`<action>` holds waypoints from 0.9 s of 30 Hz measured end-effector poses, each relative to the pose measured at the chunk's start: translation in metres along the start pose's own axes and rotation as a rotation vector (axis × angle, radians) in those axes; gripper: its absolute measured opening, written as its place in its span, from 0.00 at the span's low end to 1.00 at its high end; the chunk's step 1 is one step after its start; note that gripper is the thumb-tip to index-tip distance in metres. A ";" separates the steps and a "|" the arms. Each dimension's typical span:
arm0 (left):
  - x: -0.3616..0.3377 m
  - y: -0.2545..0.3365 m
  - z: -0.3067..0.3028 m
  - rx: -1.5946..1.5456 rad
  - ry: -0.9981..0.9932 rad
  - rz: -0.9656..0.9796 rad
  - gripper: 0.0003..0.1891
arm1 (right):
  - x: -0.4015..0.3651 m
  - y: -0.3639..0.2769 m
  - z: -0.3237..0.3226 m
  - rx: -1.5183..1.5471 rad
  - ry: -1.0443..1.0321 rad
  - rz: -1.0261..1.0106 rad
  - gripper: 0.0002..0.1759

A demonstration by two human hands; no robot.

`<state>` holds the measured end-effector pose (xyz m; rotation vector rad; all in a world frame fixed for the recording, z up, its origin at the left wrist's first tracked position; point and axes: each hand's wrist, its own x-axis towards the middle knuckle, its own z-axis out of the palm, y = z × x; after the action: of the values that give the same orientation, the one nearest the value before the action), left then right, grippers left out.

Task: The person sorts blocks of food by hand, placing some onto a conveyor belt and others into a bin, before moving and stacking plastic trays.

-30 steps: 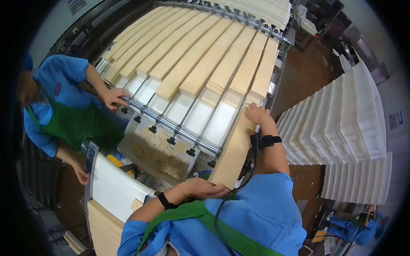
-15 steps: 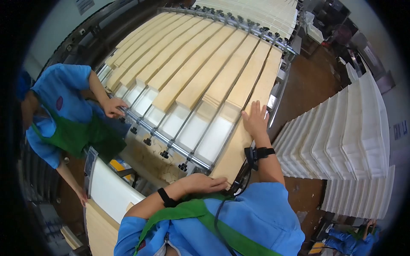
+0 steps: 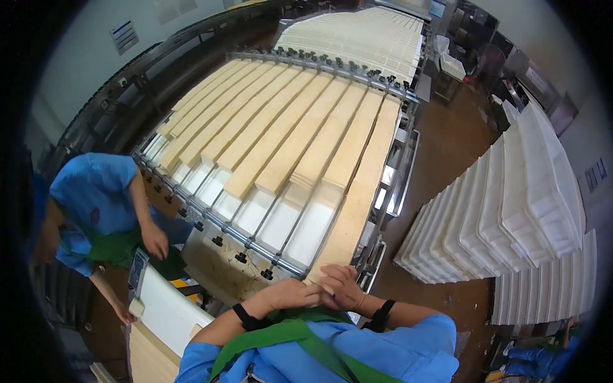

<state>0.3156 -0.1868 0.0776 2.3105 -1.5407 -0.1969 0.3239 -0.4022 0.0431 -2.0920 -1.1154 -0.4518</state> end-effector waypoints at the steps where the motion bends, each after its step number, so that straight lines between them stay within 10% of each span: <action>1: -0.001 0.003 -0.009 -0.109 -0.039 -0.189 0.10 | -0.002 0.000 0.005 -0.048 0.079 0.008 0.28; 3: -0.007 0.009 -0.028 -0.330 -0.116 -0.563 0.09 | -0.002 -0.001 0.004 -0.105 0.079 -0.060 0.21; 8: -0.091 -0.019 -0.003 -0.017 0.594 -0.569 0.13 | 0.001 -0.007 -0.003 -0.300 -0.036 -0.065 0.12; 16: -0.185 0.024 0.039 -0.148 0.806 -1.444 0.25 | -0.002 -0.009 0.002 -0.287 0.031 -0.081 0.10; 23: -0.225 0.067 0.116 0.048 0.568 -1.425 0.11 | 0.003 -0.010 -0.001 -0.341 -0.023 -0.124 0.12; 27: -0.210 0.070 0.105 0.127 0.780 -1.412 0.04 | 0.001 -0.009 0.000 -0.337 -0.041 -0.110 0.11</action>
<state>0.1395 -0.0413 -0.0106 2.6019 0.5466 0.4294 0.3170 -0.3980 0.0479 -2.3440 -1.2529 -0.6934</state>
